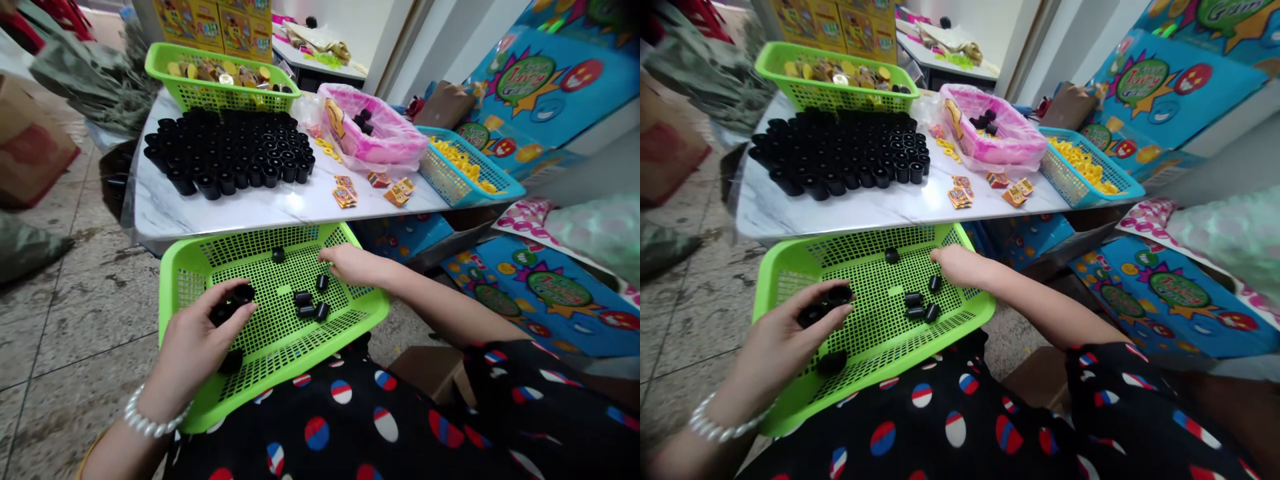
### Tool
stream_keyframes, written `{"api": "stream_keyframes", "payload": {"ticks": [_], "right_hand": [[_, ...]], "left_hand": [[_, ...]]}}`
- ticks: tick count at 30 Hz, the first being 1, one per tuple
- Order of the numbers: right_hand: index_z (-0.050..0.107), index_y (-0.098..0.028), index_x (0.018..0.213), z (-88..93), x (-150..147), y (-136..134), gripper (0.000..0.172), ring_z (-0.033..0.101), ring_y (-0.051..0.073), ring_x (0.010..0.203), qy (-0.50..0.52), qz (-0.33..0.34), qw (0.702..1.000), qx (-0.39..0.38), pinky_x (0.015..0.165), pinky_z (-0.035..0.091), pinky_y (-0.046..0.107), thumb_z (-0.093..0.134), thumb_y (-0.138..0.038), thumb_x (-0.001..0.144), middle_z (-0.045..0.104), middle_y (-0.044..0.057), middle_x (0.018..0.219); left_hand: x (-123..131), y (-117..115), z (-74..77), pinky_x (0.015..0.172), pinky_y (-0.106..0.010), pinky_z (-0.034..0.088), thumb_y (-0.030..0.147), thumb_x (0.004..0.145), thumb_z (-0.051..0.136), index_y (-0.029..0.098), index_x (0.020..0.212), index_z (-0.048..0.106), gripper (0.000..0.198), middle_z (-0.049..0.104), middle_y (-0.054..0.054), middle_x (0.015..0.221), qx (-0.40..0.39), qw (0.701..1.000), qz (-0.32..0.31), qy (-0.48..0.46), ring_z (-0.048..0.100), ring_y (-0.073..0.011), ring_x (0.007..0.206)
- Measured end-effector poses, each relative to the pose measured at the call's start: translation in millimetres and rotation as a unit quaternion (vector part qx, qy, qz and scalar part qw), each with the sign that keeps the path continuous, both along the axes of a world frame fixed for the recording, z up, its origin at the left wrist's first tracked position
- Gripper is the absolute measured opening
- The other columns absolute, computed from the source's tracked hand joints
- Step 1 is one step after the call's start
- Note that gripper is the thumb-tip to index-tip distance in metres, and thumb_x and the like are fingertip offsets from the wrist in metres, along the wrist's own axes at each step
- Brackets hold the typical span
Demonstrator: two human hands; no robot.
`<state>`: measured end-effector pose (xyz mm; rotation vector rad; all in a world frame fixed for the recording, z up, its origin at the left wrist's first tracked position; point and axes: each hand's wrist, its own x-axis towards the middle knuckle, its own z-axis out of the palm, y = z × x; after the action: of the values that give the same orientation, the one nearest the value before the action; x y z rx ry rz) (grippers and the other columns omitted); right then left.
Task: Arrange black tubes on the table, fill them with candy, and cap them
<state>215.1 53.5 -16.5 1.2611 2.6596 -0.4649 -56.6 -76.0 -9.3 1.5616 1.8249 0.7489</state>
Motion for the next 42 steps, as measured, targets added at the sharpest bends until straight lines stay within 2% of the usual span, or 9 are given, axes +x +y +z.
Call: {"api": "stream_keyframes", "payload": {"ticks": [11,16,20,23,32,35,37,39,42], "right_hand": [[0.067,-0.01,0.104,-16.6,-10.0,-22.3,0.024,0.062,0.023,0.089,0.014,0.02,0.999,-0.025,0.08,0.044,0.033,0.05,-0.02,0.092,0.065,0.016,0.101],[0.065,-0.015,0.118,-1.8,-14.3,-28.7,0.031,0.064,0.017,0.085,0.065,0.068,0.992,-0.09,0.079,0.048,0.029,0.058,-0.025,0.09,0.068,0.009,0.102],[0.051,-0.01,0.136,10.5,-29.8,-10.0,0.048,0.066,0.018,0.095,0.144,0.044,0.986,-0.071,0.092,0.048,0.033,0.056,-0.028,0.092,0.065,0.014,0.12],[0.048,-0.002,0.138,6.2,-51.6,7.7,0.057,0.058,0.028,0.117,0.123,0.054,0.99,-0.03,0.102,0.043,0.04,0.061,-0.025,0.087,0.055,0.024,0.134],[0.05,-0.01,0.138,30.6,-76.3,-43.7,0.052,0.062,0.025,0.11,0.214,0.152,0.96,-0.097,0.1,0.047,0.041,0.06,-0.029,0.091,0.062,0.017,0.129],[0.04,-0.018,0.145,37.3,-72.7,-66.9,0.063,0.065,0.019,0.094,0.316,0.13,0.934,-0.106,0.095,0.049,0.04,0.063,-0.036,0.089,0.06,0.014,0.13],[0.041,-0.019,0.143,32.1,-75.0,-79.1,0.069,0.063,0.02,0.097,0.355,0.129,0.922,-0.087,0.092,0.051,0.04,0.068,-0.042,0.084,0.056,0.016,0.131],[0.051,-0.017,0.131,22.7,-80.1,-87.9,0.059,0.06,0.024,0.104,0.355,0.13,0.924,-0.051,0.09,0.051,0.041,0.068,-0.043,0.082,0.053,0.018,0.129],[0.058,-0.016,0.107,15.0,-84.3,-94.6,0.033,0.06,0.023,0.092,0.322,0.146,0.935,-0.034,0.078,0.053,0.038,0.064,-0.035,0.081,0.059,0.014,0.112]], "left_hand": [[-0.5,0.5,-9.7,0.094,-0.041,0.052,0.051,0.077,0.067,0.025,0.11,0.071,0.042,0.074,-0.006,0.111,0.03,0.997,-0.059,-0.04,0.068,-0.0261,0.1],[0.8,-1.0,-8.0,0.104,-0.044,0.044,0.047,0.076,0.072,0.027,0.121,0.066,0.05,0.071,-0.005,0.118,0.025,0.995,-0.062,-0.07,0.064,-0.0259,0.111],[0.4,-3.5,0.2,0.071,-0.031,0.054,0.051,0.082,0.065,0.021,0.121,0.063,0.049,0.07,-0.005,0.092,0.038,0.986,0.034,-0.156,0.064,-0.0174,0.073],[-2.0,-4.5,0.5,0.051,-0.023,0.043,0.055,0.088,0.057,0.019,0.119,0.059,0.047,0.056,0.001,0.072,0.042,0.973,0.054,-0.221,0.051,-0.012,0.055],[-1.8,-5.4,-10.5,0.059,-0.03,0.049,0.071,0.091,0.008,0.024,0.149,0.026,0.078,0.054,-0.011,0.12,0.058,0.942,0.033,-0.33,0.055,-0.0133,0.063],[3.9,-13.2,-6.1,0.084,-0.041,0.053,0.076,0.086,0.008,0.027,0.155,0.011,0.085,0.033,-0.016,0.152,0.039,0.966,-0.034,-0.253,0.061,-0.0273,0.103],[9.3,-20.3,-3.8,0.108,-0.05,0.038,0.078,0.084,0.012,0.027,0.156,0.002,0.089,0.013,-0.012,0.162,0.052,0.977,-0.088,-0.189,0.032,-0.0367,0.14],[13.7,-27.3,-2.5,0.119,-0.056,0.015,0.076,0.086,0.018,0.027,0.156,-0.004,0.088,0.001,-0.008,0.165,0.068,0.979,-0.133,-0.139,0.004,-0.0358,0.149],[12.3,-33.9,1.7,0.119,-0.058,0.014,0.063,0.093,0.034,0.027,0.157,0.0,0.081,0.008,-0.01,0.164,0.068,0.978,-0.174,-0.09,0.011,-0.0363,0.148]]}}
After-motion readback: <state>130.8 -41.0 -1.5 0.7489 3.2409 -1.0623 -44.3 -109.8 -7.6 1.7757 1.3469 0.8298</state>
